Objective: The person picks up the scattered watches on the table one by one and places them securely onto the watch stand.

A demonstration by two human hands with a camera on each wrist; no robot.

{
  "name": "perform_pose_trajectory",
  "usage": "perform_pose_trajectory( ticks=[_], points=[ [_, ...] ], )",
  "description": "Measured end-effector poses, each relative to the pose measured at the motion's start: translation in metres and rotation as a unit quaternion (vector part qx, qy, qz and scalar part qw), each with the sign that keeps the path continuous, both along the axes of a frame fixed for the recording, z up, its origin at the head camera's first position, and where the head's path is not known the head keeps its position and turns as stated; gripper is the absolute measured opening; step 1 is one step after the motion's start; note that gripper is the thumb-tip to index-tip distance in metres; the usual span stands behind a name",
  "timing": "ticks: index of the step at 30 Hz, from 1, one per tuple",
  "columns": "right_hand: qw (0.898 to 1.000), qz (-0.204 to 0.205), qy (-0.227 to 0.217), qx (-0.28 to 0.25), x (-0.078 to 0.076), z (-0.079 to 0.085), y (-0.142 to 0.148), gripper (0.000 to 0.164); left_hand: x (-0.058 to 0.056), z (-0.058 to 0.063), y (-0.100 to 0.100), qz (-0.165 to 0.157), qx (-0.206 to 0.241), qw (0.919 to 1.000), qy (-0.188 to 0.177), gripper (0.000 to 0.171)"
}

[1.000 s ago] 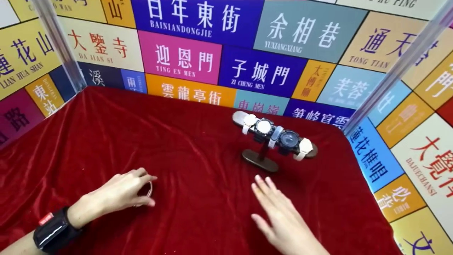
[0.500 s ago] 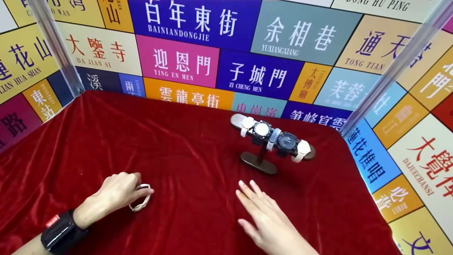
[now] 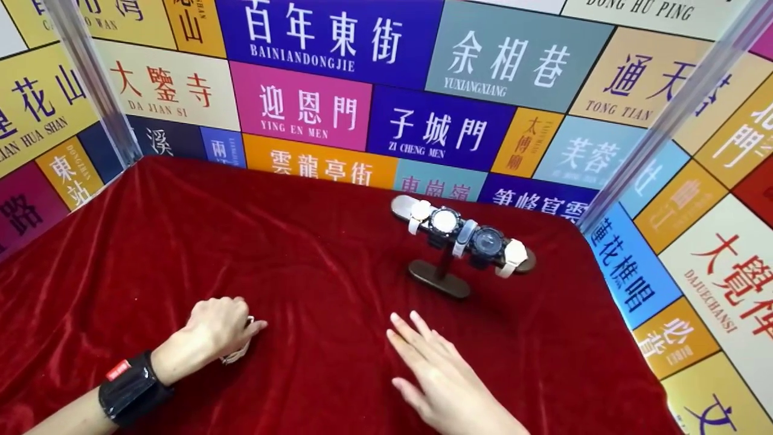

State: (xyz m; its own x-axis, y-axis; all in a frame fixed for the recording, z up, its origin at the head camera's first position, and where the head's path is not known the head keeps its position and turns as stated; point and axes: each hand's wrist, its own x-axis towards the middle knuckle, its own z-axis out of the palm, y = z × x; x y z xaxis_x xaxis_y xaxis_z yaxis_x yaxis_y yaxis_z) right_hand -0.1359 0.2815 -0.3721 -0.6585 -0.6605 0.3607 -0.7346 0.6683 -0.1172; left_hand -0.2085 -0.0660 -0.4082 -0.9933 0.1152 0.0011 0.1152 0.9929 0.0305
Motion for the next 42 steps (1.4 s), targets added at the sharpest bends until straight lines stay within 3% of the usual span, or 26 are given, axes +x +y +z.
perform_pose_trajectory(
  ticks=[4, 6, 8, 10, 13, 19, 21, 26, 28, 34, 38, 42],
  points=[
    [1.0, 0.002, -0.003, 0.001, 0.0, -0.001, -0.002, 0.065, 0.001, 0.001, -0.005, -0.022, 0.04, 0.9988, 0.016, 0.031],
    [1.0, -0.003, -0.008, 0.006, 0.0, 0.0, -0.003, 0.065, 0.002, 0.004, -0.005, -0.038, 0.077, 0.9948, 0.054, 0.027],
    [1.0, -0.011, -0.013, 0.011, 0.0, 0.002, -0.005, 0.066, 0.005, 0.008, -0.003, -0.062, 0.119, 0.984, 0.118, 0.026],
    [1.0, -0.019, -0.014, 0.007, 0.001, 0.006, -0.008, 0.069, 0.007, 0.016, 0.002, -0.095, 0.162, 0.9646, 0.185, 0.026],
    [1.0, -0.021, 0.001, -0.017, 0.0, 0.015, -0.015, 0.074, 0.01, 0.035, 0.013, -0.143, 0.216, 0.9342, 0.245, 0.028],
    [0.994, 0.003, 0.013, -0.112, 0.002, 0.039, -0.036, 0.077, 0.017, 0.074, 0.035, -0.219, 0.343, 0.8815, 0.24, 0.051],
    [0.99, 0.015, 0.021, -0.142, 0.003, 0.046, -0.044, 0.073, 0.021, 0.081, 0.041, -0.259, 0.373, 0.8559, 0.247, 0.054],
    [0.975, 0.052, 0.068, -0.205, 0.005, 0.057, -0.059, 0.056, 0.025, 0.088, 0.049, -0.376, 0.406, 0.7779, 0.297, 0.05],
    [0.968, 0.06, 0.077, -0.232, 0.006, 0.06, -0.063, 0.054, 0.026, 0.089, 0.051, -0.406, 0.413, 0.7547, 0.308, 0.049],
    [0.948, 0.065, 0.087, -0.299, 0.007, 0.065, -0.07, 0.052, 0.027, 0.093, 0.055, -0.458, 0.435, 0.7145, 0.3, 0.048],
    [0.942, 0.074, 0.068, -0.32, 0.004, 0.067, -0.068, 0.05, 0.026, 0.094, 0.056, -0.477, 0.449, 0.6987, 0.287, 0.047],
    [0.945, 0.073, 0.045, -0.314, 0.002, 0.067, -0.064, 0.05, 0.027, 0.094, 0.058, -0.491, 0.455, 0.6902, 0.276, 0.047]
  ],
)
